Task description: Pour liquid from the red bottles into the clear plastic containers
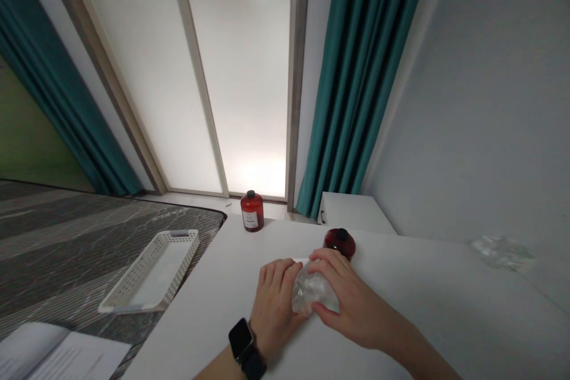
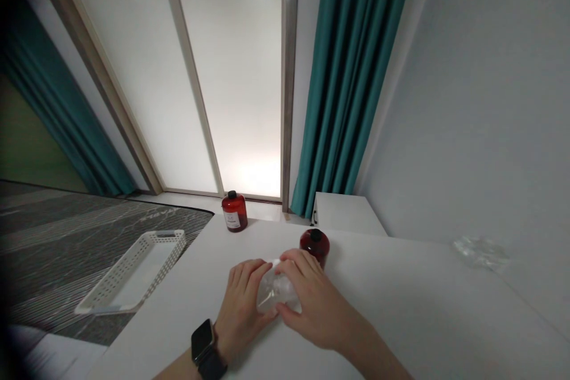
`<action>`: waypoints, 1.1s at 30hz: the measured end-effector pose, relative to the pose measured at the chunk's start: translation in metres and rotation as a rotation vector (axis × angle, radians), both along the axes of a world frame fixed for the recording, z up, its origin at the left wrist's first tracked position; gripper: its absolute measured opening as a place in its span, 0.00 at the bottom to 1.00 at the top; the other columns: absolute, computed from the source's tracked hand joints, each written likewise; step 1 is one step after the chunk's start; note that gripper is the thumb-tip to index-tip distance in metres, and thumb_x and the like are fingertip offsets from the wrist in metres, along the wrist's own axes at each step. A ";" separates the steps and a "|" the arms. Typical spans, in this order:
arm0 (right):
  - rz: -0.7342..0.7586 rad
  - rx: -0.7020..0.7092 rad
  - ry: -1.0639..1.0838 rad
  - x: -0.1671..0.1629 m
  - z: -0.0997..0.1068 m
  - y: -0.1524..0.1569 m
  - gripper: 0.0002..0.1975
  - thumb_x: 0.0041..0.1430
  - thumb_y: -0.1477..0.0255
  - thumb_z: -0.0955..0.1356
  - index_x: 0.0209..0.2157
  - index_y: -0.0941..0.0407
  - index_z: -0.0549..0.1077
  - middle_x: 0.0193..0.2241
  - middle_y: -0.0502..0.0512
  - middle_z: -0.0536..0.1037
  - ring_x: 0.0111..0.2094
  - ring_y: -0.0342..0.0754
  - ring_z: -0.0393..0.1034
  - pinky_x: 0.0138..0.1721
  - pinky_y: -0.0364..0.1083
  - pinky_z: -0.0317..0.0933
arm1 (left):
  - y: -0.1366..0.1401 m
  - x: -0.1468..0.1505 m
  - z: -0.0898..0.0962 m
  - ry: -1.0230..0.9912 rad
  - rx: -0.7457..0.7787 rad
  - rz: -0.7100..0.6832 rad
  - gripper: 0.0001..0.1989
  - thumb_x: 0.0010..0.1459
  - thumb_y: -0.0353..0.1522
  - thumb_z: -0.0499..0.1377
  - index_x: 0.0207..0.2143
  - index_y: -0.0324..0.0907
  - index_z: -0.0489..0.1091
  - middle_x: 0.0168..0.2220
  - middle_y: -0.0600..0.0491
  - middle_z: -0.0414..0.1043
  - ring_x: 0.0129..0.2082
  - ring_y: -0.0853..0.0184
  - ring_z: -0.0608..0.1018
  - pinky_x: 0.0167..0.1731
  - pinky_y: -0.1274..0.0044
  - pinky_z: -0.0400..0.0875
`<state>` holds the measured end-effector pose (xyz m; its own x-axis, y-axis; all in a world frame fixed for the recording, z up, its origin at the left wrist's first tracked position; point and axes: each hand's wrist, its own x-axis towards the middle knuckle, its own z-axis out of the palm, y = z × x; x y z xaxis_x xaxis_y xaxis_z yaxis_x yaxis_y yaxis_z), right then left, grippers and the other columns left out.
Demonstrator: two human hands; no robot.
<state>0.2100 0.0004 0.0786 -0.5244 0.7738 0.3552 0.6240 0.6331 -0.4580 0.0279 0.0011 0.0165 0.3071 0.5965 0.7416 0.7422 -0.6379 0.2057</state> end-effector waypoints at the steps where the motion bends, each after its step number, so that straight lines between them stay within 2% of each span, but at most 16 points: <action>1: -0.049 0.005 0.004 0.000 -0.001 -0.001 0.18 0.52 0.77 0.69 0.46 0.54 0.65 0.49 0.60 0.69 0.52 0.57 0.64 0.52 0.55 0.60 | 0.000 -0.001 0.000 0.005 0.016 0.008 0.20 0.57 0.34 0.60 0.51 0.37 0.63 0.44 0.44 0.71 0.43 0.56 0.72 0.44 0.66 0.66; 4: -0.207 -0.060 -0.006 -0.003 -0.006 -0.002 0.08 0.62 0.70 0.64 0.43 0.55 0.64 0.37 0.57 0.73 0.39 0.54 0.71 0.39 0.51 0.65 | 0.000 -0.002 0.002 0.015 0.077 0.050 0.19 0.57 0.33 0.60 0.51 0.39 0.63 0.44 0.45 0.71 0.43 0.56 0.72 0.44 0.65 0.65; 6: -0.214 -0.099 -0.008 -0.004 -0.009 -0.003 0.07 0.64 0.71 0.60 0.43 0.55 0.64 0.32 0.55 0.74 0.34 0.52 0.73 0.36 0.49 0.65 | -0.001 -0.001 0.003 0.026 0.090 0.067 0.19 0.57 0.32 0.60 0.51 0.40 0.64 0.44 0.45 0.71 0.43 0.56 0.72 0.45 0.65 0.65; 8: -0.144 -0.060 0.013 -0.003 -0.008 -0.003 0.12 0.61 0.75 0.62 0.48 0.56 0.63 0.36 0.57 0.75 0.39 0.54 0.72 0.42 0.52 0.65 | -0.001 -0.001 0.004 0.031 0.064 0.059 0.19 0.57 0.33 0.60 0.50 0.39 0.64 0.44 0.45 0.71 0.43 0.56 0.72 0.44 0.65 0.65; 11: -0.014 -0.016 0.045 0.001 -0.003 -0.006 0.26 0.53 0.80 0.65 0.54 0.54 0.61 0.48 0.60 0.72 0.51 0.55 0.67 0.54 0.55 0.60 | -0.001 -0.002 0.007 0.019 0.009 0.030 0.19 0.58 0.35 0.60 0.50 0.38 0.63 0.43 0.45 0.71 0.42 0.56 0.72 0.43 0.66 0.66; 14: -0.024 -0.156 0.069 0.002 0.002 -0.009 0.31 0.51 0.76 0.69 0.56 0.53 0.59 0.52 0.61 0.69 0.53 0.56 0.66 0.54 0.54 0.59 | 0.000 -0.003 0.007 0.029 0.004 0.027 0.20 0.58 0.37 0.61 0.50 0.37 0.63 0.43 0.44 0.71 0.42 0.56 0.72 0.42 0.66 0.66; 15: -0.047 -0.216 0.077 0.001 0.002 -0.010 0.28 0.53 0.74 0.69 0.55 0.53 0.59 0.51 0.60 0.70 0.51 0.56 0.68 0.52 0.54 0.61 | 0.000 -0.004 0.007 0.042 0.018 0.031 0.20 0.58 0.36 0.61 0.50 0.37 0.63 0.43 0.44 0.71 0.42 0.55 0.72 0.42 0.65 0.66; 18: -0.121 -0.312 0.089 -0.003 -0.001 -0.011 0.08 0.66 0.70 0.59 0.45 0.54 0.62 0.38 0.56 0.75 0.39 0.52 0.73 0.41 0.50 0.64 | 0.001 -0.004 0.005 0.080 0.080 0.050 0.20 0.57 0.34 0.61 0.51 0.38 0.63 0.43 0.44 0.71 0.43 0.55 0.72 0.44 0.64 0.64; 20: -0.127 -0.258 0.084 -0.005 -0.004 -0.010 0.07 0.67 0.73 0.55 0.40 0.54 0.62 0.34 0.55 0.74 0.37 0.52 0.71 0.39 0.50 0.63 | 0.001 -0.004 0.004 0.086 0.092 0.052 0.21 0.56 0.32 0.62 0.51 0.37 0.63 0.44 0.44 0.71 0.43 0.54 0.72 0.44 0.64 0.64; 22: -0.080 -0.154 0.061 -0.005 -0.004 -0.008 0.06 0.63 0.76 0.59 0.40 0.54 0.63 0.37 0.56 0.72 0.40 0.53 0.69 0.42 0.51 0.62 | 0.002 -0.004 0.004 0.073 0.060 0.040 0.24 0.53 0.32 0.64 0.51 0.37 0.62 0.44 0.44 0.71 0.43 0.54 0.71 0.44 0.64 0.64; 26: 0.016 -0.022 0.012 0.005 0.002 -0.004 0.11 0.57 0.82 0.62 0.40 0.54 0.64 0.40 0.57 0.70 0.43 0.54 0.65 0.47 0.54 0.60 | 0.003 -0.005 0.007 -0.001 -0.078 0.019 0.29 0.47 0.32 0.68 0.51 0.39 0.61 0.44 0.45 0.70 0.43 0.54 0.72 0.43 0.64 0.66; 33: 0.023 -0.066 0.078 0.028 0.014 -0.008 0.12 0.58 0.82 0.61 0.42 0.53 0.63 0.41 0.56 0.69 0.44 0.52 0.65 0.48 0.52 0.61 | 0.008 -0.010 0.003 -0.134 -0.316 -0.166 0.36 0.39 0.28 0.70 0.50 0.41 0.58 0.46 0.46 0.68 0.45 0.55 0.72 0.45 0.65 0.69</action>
<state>0.2385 -0.0080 0.0926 -0.5152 0.7847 0.3447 0.5700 0.6141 -0.5459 0.0180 0.0087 0.0199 0.3317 0.7522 0.5693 0.5874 -0.6369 0.4993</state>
